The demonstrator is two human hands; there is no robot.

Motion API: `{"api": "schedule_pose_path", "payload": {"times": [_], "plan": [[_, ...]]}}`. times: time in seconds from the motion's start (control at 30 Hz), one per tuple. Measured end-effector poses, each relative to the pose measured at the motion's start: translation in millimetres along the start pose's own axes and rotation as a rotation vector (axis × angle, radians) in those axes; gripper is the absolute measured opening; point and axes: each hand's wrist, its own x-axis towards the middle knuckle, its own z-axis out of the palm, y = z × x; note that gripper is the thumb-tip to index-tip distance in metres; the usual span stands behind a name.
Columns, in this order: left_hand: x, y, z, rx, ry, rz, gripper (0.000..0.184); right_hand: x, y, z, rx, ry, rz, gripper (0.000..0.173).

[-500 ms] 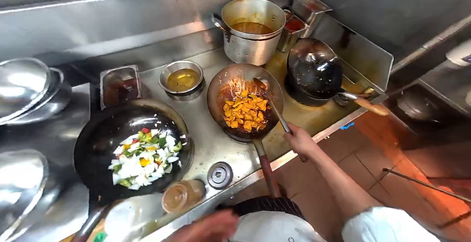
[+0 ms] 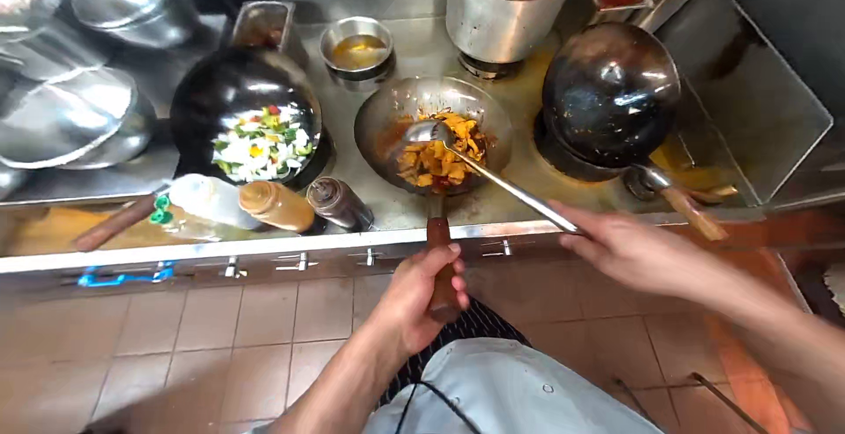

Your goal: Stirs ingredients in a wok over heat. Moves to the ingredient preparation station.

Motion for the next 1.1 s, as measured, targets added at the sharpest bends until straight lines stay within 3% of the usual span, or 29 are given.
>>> {"api": "schedule_pose_path", "payload": {"times": [0.1, 0.2, 0.3, 0.43, 0.53, 0.63, 0.7, 0.8, 0.9, 1.0, 1.1], "plan": [[-12, 3, 17, -0.01, 0.024, 0.03, 0.021, -23, 7, -45, 0.255, -0.217, 0.098, 0.049], [38, -1, -5, 0.065, 0.007, 0.09, 0.022, 11, 9, -31, 0.323, -0.337, 0.139, 0.04], [53, -36, -51, 0.115, -0.078, 0.144, 0.032, 64, 19, 20, 0.276, -0.237, 0.16, 0.04], [-34, -71, -60, 0.066, -0.08, 0.087, 0.038, 63, 22, 41, 0.142, 0.002, 0.103, 0.053], [-54, -41, -28, 0.001, -0.023, 0.056, 0.032, 3, 24, 24, 0.13, -0.049, 0.07, 0.053], [-25, 5, 5, -0.055, 0.035, 0.096, 0.023, -34, 25, -4, 0.287, -0.232, 0.142, 0.049], [8, 13, 5, 0.006, 0.015, 0.122, 0.02, -23, 21, -10, 0.341, -0.289, 0.167, 0.043], [42, -11, -28, 0.09, -0.033, 0.134, 0.027, 31, 11, 11, 0.324, -0.241, 0.161, 0.035], [7, -49, -55, 0.068, -0.091, 0.135, 0.032, 72, 3, 34, 0.266, -0.079, 0.14, 0.038], [-36, -55, -46, 0.085, -0.06, 0.095, 0.035, 63, 1, 47, 0.08, 0.038, 0.075, 0.045], [-24, -19, -15, 0.056, -0.004, 0.103, 0.029, 29, 7, 31, 0.03, -0.022, 0.062, 0.046]]}}
